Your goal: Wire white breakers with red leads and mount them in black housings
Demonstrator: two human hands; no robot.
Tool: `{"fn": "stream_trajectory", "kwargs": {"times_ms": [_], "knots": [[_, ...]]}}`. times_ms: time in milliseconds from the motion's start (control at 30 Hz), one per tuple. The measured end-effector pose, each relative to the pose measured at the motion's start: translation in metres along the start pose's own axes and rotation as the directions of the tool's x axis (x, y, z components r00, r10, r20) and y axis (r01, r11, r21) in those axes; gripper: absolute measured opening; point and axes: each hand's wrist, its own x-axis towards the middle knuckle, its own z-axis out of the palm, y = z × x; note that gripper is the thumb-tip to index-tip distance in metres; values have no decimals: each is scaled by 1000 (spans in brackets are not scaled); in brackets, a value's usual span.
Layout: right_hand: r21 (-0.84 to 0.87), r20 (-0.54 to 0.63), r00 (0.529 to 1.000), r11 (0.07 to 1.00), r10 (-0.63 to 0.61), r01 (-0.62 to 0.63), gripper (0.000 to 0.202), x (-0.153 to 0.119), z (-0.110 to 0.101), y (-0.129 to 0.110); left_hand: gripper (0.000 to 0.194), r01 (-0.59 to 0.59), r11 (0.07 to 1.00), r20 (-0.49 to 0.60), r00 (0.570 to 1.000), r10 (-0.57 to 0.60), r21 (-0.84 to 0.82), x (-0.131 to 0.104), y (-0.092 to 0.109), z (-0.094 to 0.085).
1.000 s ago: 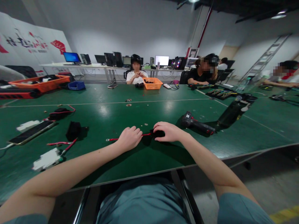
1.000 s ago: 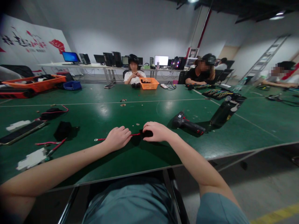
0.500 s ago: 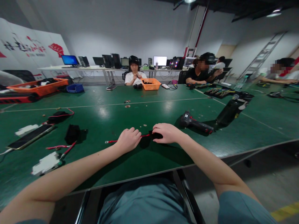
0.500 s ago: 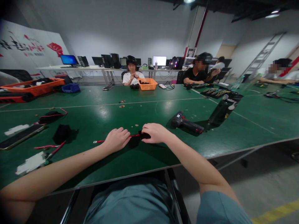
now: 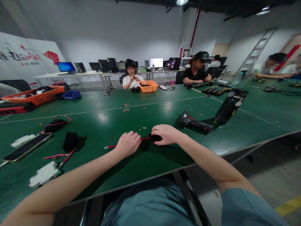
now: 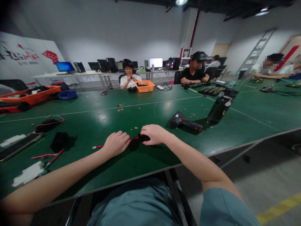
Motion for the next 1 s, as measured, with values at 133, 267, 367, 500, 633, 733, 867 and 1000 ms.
{"fn": "stream_trajectory", "kwargs": {"times_ms": [133,267,367,500,633,733,867,1000], "knots": [[8,-8,1000,1000,-2,2,31,0,2,1,26,-1,1000,11,1000,1,2,0,0,-1],[17,-14,1000,1000,-8,8,31,-1,3,3,26,-2,1000,0,1000,2,4,1,1,0],[31,-20,1000,1000,-6,7,31,-1,5,5,25,0,1000,-10,1000,0,-1,1,0,0],[79,-44,999,997,-4,8,33,-1,8,7,25,-3,1000,-1,1000,3,-16,1,0,0],[95,-46,999,995,-6,10,33,-1,8,9,25,11,1000,33,999,-11,-7,1,0,0],[88,-39,999,996,-13,17,31,-2,6,8,26,13,1000,48,999,-13,4,1,1,-1],[65,-37,999,998,-15,17,31,-2,4,7,27,12,1000,52,999,-13,8,2,2,-2],[7,-34,999,1000,-21,21,32,-1,5,5,27,11,1000,50,999,-11,-1,2,1,-3]]}}
